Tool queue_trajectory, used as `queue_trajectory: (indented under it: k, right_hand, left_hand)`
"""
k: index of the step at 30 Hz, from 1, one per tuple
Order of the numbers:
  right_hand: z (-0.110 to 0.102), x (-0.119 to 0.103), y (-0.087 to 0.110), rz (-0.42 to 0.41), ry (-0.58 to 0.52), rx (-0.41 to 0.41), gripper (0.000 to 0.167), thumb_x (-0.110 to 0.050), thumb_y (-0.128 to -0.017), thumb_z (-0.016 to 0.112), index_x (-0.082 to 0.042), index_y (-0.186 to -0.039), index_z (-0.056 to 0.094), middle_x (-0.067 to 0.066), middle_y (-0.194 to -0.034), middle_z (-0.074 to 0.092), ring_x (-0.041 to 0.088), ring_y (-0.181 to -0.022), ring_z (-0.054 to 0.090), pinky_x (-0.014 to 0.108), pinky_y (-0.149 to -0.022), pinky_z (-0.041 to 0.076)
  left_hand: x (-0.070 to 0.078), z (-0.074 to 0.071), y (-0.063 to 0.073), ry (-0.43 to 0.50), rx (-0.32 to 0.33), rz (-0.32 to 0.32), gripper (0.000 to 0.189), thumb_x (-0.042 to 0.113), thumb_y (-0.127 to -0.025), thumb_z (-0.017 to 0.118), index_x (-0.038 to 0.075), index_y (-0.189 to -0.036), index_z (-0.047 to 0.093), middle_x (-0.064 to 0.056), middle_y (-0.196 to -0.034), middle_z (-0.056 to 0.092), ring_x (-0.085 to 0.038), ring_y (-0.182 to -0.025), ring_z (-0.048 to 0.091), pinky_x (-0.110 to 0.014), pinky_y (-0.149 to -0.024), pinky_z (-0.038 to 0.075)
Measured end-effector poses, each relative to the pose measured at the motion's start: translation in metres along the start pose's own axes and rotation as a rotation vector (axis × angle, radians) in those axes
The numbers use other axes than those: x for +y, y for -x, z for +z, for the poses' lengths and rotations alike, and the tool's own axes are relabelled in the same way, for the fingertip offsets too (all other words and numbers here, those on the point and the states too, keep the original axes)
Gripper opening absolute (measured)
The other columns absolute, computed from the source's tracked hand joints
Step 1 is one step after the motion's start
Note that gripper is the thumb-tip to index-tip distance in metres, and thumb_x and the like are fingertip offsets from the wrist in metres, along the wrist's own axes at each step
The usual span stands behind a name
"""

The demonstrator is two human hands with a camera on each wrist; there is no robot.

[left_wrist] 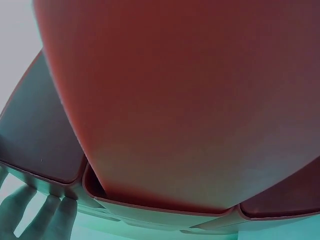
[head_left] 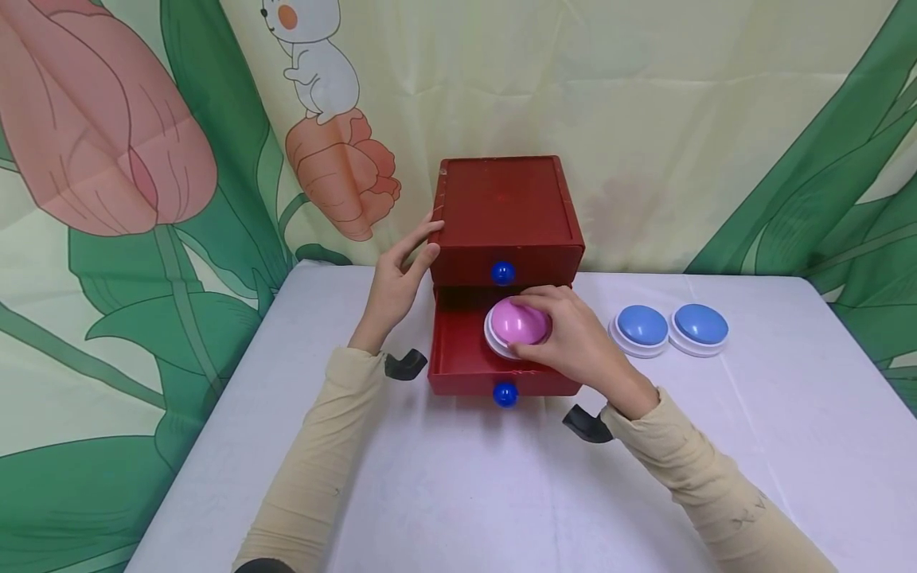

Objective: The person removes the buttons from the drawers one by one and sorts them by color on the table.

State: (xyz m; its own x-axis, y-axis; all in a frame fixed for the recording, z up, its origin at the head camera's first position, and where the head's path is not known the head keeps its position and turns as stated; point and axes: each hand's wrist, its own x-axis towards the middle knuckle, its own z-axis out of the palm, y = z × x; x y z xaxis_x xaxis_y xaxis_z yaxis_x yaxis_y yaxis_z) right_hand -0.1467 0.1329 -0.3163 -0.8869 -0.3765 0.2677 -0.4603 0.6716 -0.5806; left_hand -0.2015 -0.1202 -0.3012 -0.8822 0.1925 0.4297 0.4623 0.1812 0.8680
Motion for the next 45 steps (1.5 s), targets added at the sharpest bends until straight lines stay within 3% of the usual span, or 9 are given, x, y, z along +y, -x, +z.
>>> queue_trajectory:
  k: [12, 22, 39, 45]
  right_hand:
    - [-0.015, -0.003, 0.011, 0.025, -0.008, 0.026, 0.064, -0.014, -0.07, 0.089, -0.001, -0.128, 0.065, 0.018, -0.132, 0.058, 0.035, -0.123, 0.05, 0.052, -0.084, 0.058]
    - [-0.03, -0.001, 0.02, 0.033, -0.014, 0.04, 0.062, -0.015, -0.072, 0.089, -0.002, -0.128, 0.065, 0.018, -0.133, 0.059, 0.037, -0.125, 0.051, 0.053, -0.083, 0.058]
    - [-0.046, 0.003, 0.024, -0.061, -0.014, 0.148, 0.055, -0.011, -0.071, 0.089, -0.004, -0.122, 0.069, 0.018, -0.126, 0.063, 0.035, -0.121, 0.056, 0.053, -0.085, 0.057]
    - [-0.049, 0.008, 0.028, -0.045, 0.016, 0.147, 0.055, -0.013, -0.072, 0.088, -0.004, -0.123, 0.069, 0.017, -0.129, 0.062, 0.035, -0.121, 0.055, 0.053, -0.085, 0.057]
  left_hand:
    - [-0.002, -0.001, 0.001, 0.015, 0.009, -0.003, 0.04, 0.012, -0.102, 0.054, 0.004, -0.141, 0.054, -0.008, -0.158, 0.039, -0.02, -0.145, 0.037, -0.042, -0.112, 0.041]
    - [-0.004, 0.001, 0.001, 0.008, 0.018, -0.003, 0.041, 0.014, -0.102, 0.054, 0.004, -0.142, 0.054, -0.007, -0.157, 0.04, -0.019, -0.145, 0.038, -0.04, -0.111, 0.042]
    - [-0.006, 0.001, -0.001, 0.018, 0.02, 0.015, 0.04, 0.013, -0.102, 0.055, 0.005, -0.141, 0.054, -0.007, -0.156, 0.041, -0.019, -0.145, 0.038, -0.039, -0.11, 0.043]
    - [-0.005, 0.001, 0.0, 0.015, 0.021, 0.013, 0.04, 0.012, -0.102, 0.055, 0.003, -0.141, 0.054, -0.008, -0.156, 0.041, -0.02, -0.145, 0.039, -0.039, -0.11, 0.043]
